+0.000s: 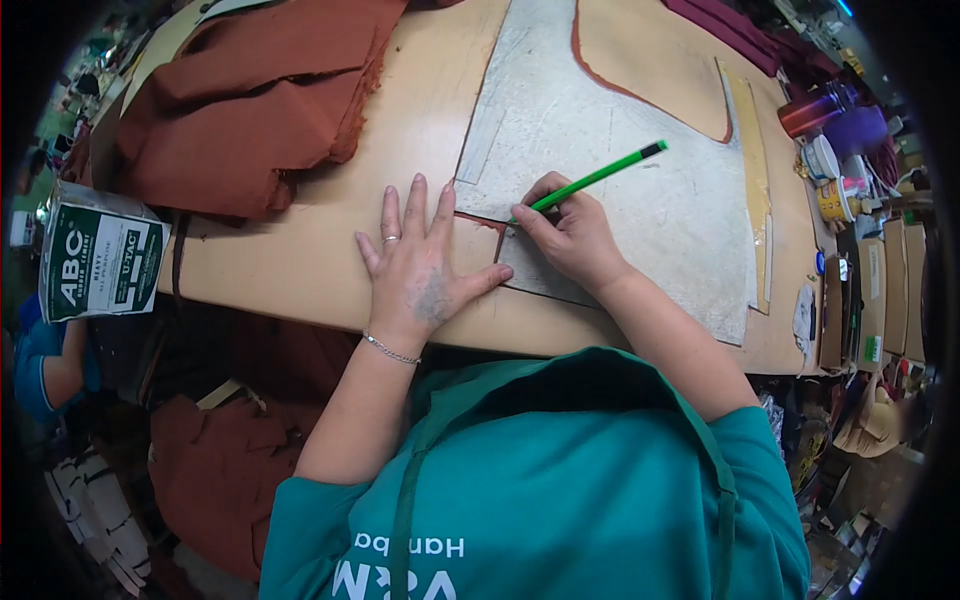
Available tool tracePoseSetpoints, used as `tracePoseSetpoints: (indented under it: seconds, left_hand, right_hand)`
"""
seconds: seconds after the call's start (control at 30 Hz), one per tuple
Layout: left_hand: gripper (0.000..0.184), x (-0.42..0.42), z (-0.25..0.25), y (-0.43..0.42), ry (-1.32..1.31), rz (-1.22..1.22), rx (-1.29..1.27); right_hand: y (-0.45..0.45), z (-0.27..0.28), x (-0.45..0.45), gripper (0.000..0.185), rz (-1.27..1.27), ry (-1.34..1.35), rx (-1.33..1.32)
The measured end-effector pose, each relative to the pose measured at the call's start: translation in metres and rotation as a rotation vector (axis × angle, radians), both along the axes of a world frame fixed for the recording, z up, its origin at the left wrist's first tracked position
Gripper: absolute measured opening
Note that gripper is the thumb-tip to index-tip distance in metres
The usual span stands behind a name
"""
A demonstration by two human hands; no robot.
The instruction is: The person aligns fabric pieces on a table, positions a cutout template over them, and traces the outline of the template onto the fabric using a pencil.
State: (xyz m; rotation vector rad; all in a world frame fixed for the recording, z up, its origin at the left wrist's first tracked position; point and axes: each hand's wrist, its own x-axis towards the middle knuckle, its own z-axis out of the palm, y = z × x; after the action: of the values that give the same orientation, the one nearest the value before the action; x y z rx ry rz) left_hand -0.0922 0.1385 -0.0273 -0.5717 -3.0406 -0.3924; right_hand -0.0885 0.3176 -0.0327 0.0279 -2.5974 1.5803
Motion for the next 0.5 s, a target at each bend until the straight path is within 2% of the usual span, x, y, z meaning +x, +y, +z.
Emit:
tracePoseSetpoints:
  seconds: [0.1, 0.27, 0.4, 0.5]
  left_hand:
    - [0.095, 0.001, 0.001, 0.001, 0.001, -0.010, -0.037]
    - [0.097, 0.001, -0.002, 0.002, -0.022, -0.002, -0.101]
    - [0.089, 0.003, 0.000, 0.003, -0.046, 0.009, -0.096]
    - [0.083, 0.002, -0.004, -0.002, 0.057, -0.079, 0.027]
  right_hand:
    - [0.005, -0.005, -0.001, 0.015, -0.026, -0.037, -0.158]
    - [0.032, -0.004, 0.014, 0.017, -0.038, -0.149, -0.675]
    - [0.077, 0.006, 0.056, 0.015, -0.206, -0.131, -0.615]
    - [0.123, 0.011, 0.091, 0.014, -0.385, -0.065, -0.589]
